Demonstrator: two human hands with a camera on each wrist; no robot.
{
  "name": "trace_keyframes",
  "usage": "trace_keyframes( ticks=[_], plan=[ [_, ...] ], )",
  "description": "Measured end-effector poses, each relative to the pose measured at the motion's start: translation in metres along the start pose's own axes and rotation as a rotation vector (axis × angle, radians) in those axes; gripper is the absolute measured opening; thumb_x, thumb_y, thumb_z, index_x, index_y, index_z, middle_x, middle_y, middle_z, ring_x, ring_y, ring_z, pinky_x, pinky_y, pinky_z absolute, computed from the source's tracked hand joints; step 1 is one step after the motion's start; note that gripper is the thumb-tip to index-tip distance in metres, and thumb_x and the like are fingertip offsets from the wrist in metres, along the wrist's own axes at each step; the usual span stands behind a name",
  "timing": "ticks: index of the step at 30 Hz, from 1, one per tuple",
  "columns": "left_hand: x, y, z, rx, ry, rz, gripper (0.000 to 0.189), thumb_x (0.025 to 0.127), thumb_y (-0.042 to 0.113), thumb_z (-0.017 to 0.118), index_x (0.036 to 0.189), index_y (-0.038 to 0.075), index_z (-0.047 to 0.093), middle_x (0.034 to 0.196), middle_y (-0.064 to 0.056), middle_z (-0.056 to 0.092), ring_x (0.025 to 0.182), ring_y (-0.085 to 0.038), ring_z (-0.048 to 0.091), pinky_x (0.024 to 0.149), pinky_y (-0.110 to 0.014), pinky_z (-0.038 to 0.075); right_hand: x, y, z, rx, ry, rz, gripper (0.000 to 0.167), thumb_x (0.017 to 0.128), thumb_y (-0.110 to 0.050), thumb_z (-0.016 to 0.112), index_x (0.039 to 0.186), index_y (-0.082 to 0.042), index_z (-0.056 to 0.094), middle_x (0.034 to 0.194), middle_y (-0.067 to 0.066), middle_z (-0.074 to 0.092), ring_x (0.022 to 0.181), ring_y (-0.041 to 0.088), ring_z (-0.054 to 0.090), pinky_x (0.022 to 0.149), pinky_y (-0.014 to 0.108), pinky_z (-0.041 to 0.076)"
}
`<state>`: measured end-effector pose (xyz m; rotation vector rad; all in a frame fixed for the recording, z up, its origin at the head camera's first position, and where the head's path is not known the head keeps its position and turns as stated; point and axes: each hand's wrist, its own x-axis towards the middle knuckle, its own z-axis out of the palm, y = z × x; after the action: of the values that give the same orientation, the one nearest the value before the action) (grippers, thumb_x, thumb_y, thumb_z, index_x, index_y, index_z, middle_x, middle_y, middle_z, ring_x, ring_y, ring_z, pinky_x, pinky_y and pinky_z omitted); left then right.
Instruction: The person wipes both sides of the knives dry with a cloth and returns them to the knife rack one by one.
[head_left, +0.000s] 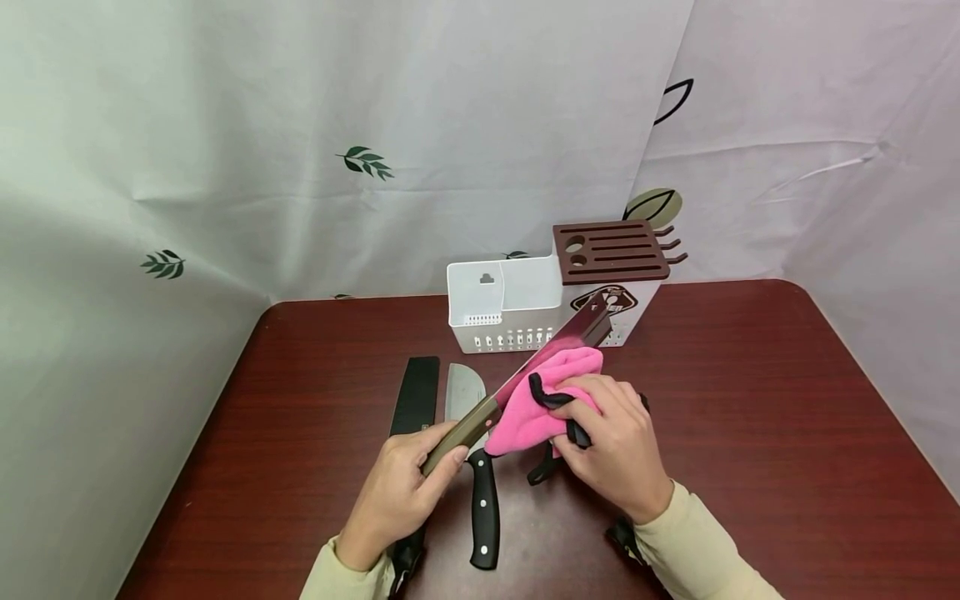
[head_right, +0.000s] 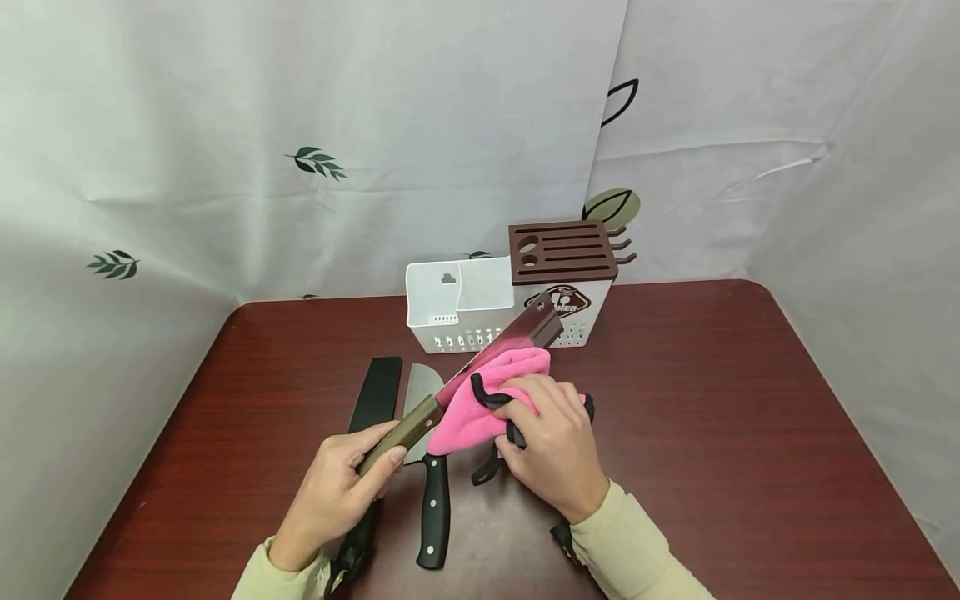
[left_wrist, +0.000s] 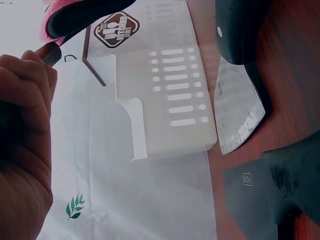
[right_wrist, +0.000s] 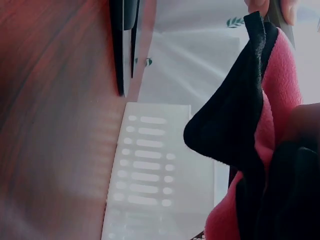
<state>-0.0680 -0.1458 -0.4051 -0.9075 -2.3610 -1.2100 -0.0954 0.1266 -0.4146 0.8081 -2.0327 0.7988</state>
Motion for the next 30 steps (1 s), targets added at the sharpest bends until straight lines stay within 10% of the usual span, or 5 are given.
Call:
trace_keyframes(
  ticks=[30],
  plan=[
    [0.0016,0.0030,0.0034,0.020,-0.064,0.047,0.022,0.091,0.007,0.069,0.112,0.009,0.070,0.071,0.011,0.053,0.062,0.002,0.047,0.056,-0.011,0.042,0.0078,-0.0032,0.0019,0.051,0.213,-0.069,0.020,0.093,-0.015,0.064,0.092,0.000,0.077,0.103,0.020,0.069,0.091,0.041,0.062,0.086,0.044,0.045]
  ],
)
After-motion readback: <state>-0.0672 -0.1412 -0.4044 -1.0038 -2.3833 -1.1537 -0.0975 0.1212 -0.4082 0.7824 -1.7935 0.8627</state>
